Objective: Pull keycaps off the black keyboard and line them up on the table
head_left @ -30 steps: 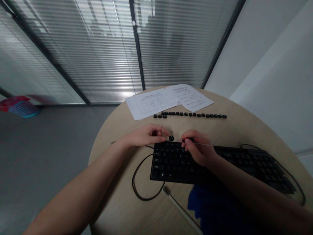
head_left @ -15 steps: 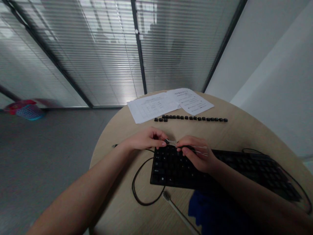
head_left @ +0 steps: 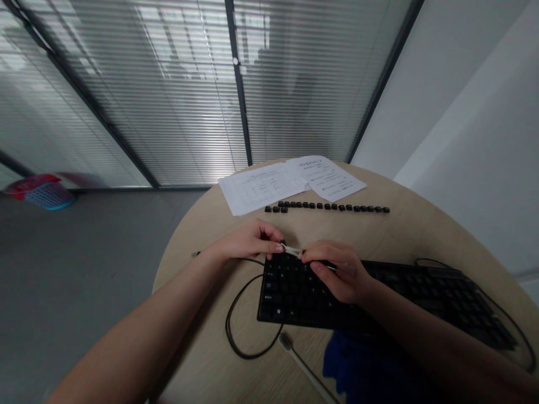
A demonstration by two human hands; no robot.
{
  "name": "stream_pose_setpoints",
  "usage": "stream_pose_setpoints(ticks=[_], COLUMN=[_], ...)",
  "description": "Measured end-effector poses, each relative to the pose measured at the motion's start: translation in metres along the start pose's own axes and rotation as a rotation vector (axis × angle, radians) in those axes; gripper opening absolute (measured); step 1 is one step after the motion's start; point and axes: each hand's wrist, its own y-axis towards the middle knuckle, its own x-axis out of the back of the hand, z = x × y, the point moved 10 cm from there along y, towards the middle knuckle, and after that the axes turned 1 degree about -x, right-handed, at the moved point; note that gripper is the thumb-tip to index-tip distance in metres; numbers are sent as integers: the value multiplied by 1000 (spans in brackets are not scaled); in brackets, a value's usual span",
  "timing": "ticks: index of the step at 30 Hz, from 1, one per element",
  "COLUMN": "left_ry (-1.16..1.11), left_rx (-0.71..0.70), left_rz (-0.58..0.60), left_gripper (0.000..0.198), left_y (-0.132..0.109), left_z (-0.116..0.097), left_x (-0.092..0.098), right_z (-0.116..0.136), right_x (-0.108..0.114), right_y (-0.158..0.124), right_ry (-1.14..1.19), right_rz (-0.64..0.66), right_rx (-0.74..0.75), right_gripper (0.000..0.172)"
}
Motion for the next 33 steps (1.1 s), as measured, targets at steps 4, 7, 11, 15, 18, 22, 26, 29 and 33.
stream_pose_setpoints(ticks=[4,7,11,15,18,22,26,29,33], left_ry=[-60,-93,-115,-201,-286,-286,-158,-93,-23], left_rx=[-44,-96,-136,-179,-210,-202,-117,-59,-97], left_rz=[-47,-102,-179,-270,-388,-356,-124,2,72], left_gripper=[33,30,29,31,33,34,32,33,30], left_y=[2,3,4,2,-3,-2,3,3,2], left_z=[-3,-8,-11,-13,-12,-12,-8,-4,-11], left_x=[5,8,13,24,40,40,9,-10,-21], right_z=[8,9,9,13,19,19,2,-13,-14], right_x=[4,4,3,-2,-2,9,3,-2,-7], right_y=[0,-3,-6,-7,-7,-7,-6,-5,-2], right_ry=[-20,-46,-157,-232,-304,-452,-467,-543,-622], right_rz=[-41,-29,-12,16,-8,-126,-62,-7,-6], right_rx=[49,68,102,159,193,160,65,-48,-73], right_gripper=[22,28,30,33,31,26,38,37,24])
